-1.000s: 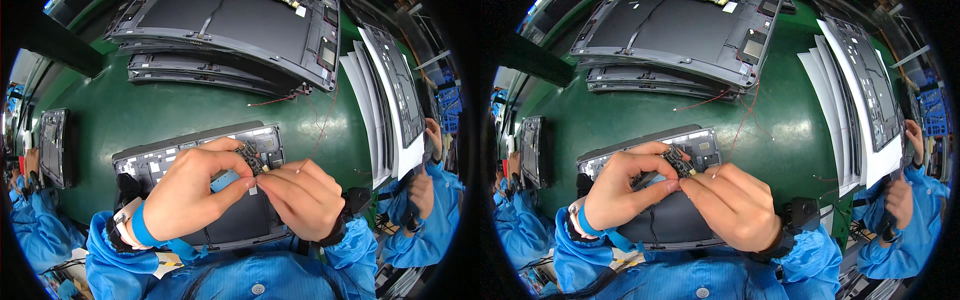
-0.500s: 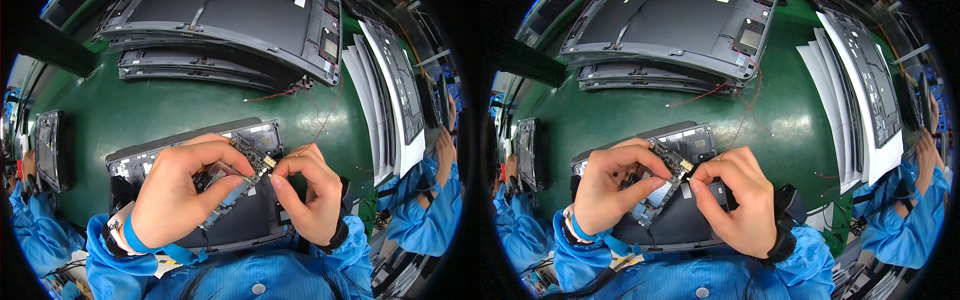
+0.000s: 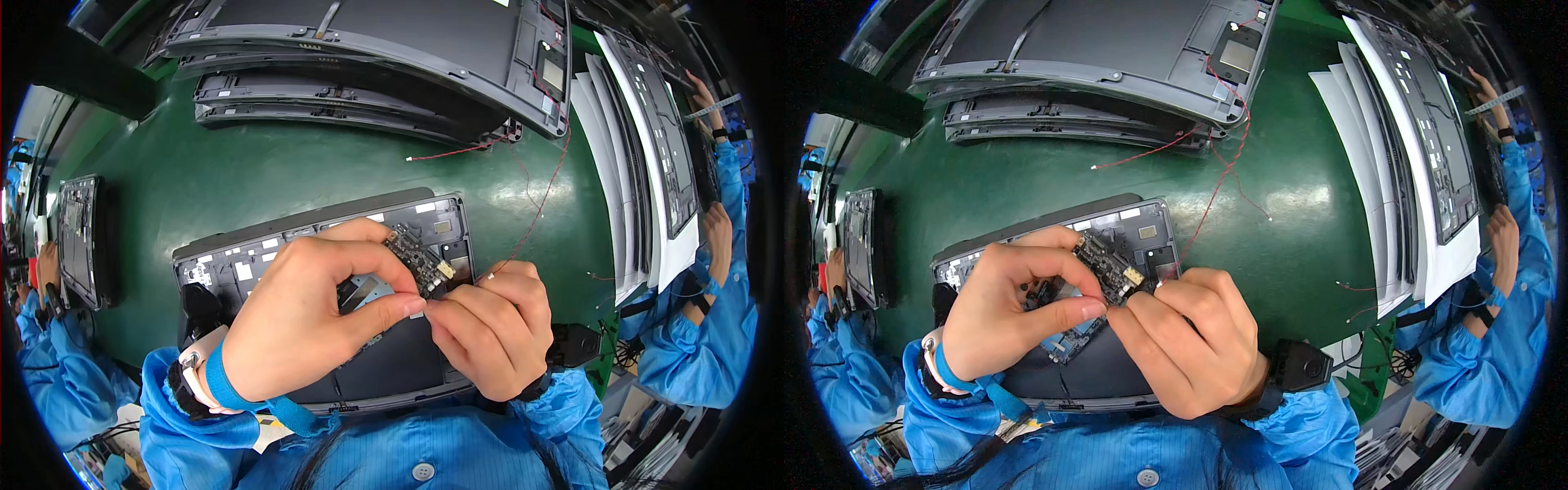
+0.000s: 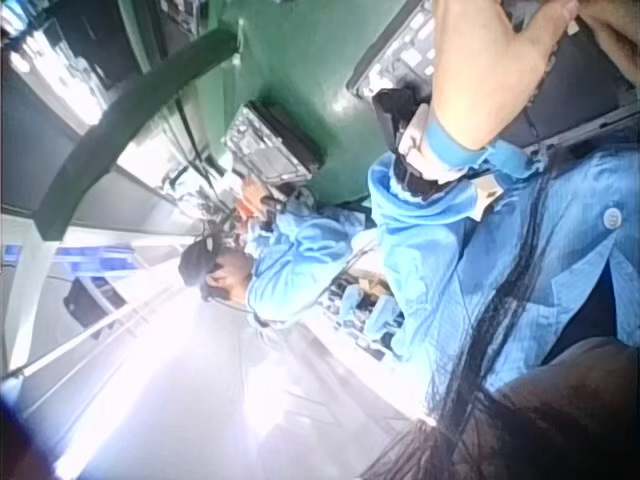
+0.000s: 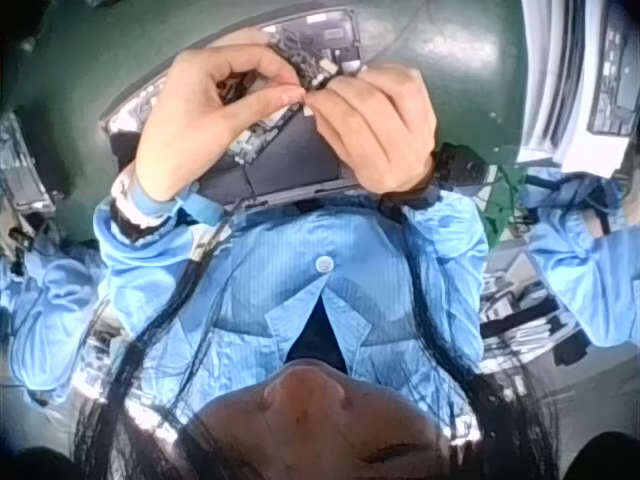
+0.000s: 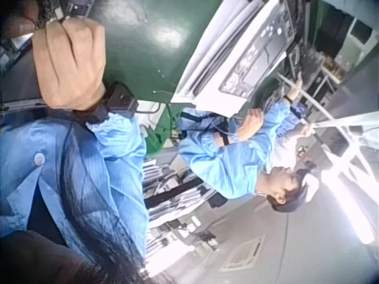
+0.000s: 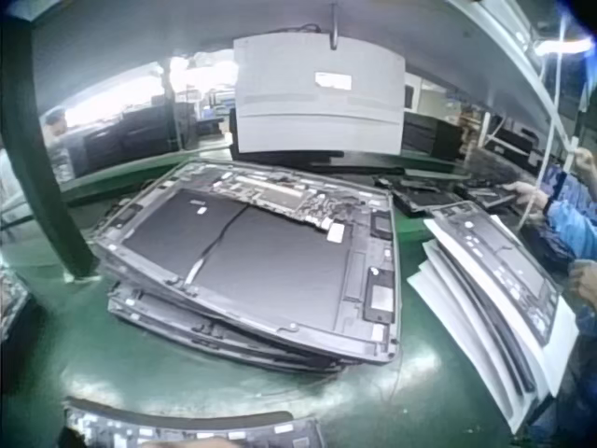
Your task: Assembling internal circuit boards and components into electronic tablet or laptop housings on a factory assembly line.
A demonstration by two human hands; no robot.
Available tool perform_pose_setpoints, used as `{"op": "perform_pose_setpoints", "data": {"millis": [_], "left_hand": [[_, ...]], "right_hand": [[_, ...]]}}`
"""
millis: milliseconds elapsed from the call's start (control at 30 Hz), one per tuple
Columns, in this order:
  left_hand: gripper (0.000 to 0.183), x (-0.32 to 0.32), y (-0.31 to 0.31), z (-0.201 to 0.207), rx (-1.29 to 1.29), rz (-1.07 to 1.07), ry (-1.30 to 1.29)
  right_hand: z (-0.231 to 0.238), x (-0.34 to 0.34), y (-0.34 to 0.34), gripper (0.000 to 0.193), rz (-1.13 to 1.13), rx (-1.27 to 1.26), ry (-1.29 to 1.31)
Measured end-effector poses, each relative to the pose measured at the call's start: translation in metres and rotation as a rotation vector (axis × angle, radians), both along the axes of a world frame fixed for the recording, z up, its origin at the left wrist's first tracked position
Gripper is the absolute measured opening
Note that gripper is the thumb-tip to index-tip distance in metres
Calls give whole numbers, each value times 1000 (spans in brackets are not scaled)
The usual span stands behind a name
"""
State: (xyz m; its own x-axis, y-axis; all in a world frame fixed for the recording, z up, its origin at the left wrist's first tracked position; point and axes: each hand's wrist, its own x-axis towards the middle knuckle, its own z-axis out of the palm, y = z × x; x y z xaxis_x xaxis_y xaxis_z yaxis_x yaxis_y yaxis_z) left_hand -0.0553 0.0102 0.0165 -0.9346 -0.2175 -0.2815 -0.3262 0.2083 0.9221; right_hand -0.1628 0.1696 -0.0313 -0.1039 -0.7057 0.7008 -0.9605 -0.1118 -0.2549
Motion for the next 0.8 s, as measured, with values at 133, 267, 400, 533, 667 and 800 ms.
{"op": "perform_pose_setpoints", "data": {"millis": [133,267,400,533,667,800], "left_hand": [[10,1,1,0,-61,3,27],[12,2,6,3,-92,45,13],[12,4,7,-2,-127,44,86],[10,4,5,-2,-22,78,66],[10,5,5,0,91,126,3],[10,5,4,-2,68,88,27]], "right_hand": [[2,1,3,25,-6,50,-84],[14,6,1,28,-79,150,-520],[16,9,1,27,-94,174,-557],[14,6,6,27,-150,171,-603],[13,5,8,26,-183,160,-548],[8,5,4,26,-173,124,-586]]}}
